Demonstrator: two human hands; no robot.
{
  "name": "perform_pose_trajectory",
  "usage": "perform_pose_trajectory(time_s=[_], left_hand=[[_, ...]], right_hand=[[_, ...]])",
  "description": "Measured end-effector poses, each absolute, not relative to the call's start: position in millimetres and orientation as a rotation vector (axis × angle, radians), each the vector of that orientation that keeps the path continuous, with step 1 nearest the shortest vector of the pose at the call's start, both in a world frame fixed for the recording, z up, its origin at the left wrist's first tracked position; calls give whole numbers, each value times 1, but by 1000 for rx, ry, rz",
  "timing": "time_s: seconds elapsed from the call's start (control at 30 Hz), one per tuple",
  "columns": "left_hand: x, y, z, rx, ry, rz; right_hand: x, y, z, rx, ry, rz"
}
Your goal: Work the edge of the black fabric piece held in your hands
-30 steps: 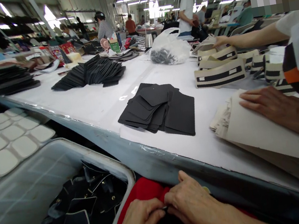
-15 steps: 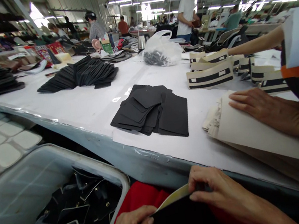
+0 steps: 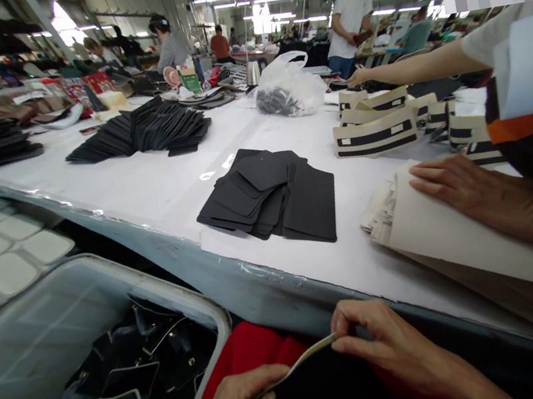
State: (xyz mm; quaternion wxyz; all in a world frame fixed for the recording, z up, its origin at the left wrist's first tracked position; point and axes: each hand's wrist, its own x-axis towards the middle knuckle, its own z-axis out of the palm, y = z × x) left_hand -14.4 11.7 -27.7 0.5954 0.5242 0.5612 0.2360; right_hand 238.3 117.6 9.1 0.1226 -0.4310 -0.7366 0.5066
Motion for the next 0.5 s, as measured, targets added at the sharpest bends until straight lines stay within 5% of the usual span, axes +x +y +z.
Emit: perform_pose_trajectory(time_s=[0.5], left_hand=[[10,30,-21,1137,1244,648]], right_hand=[[243,118,5,-1197,-2115,1514]])
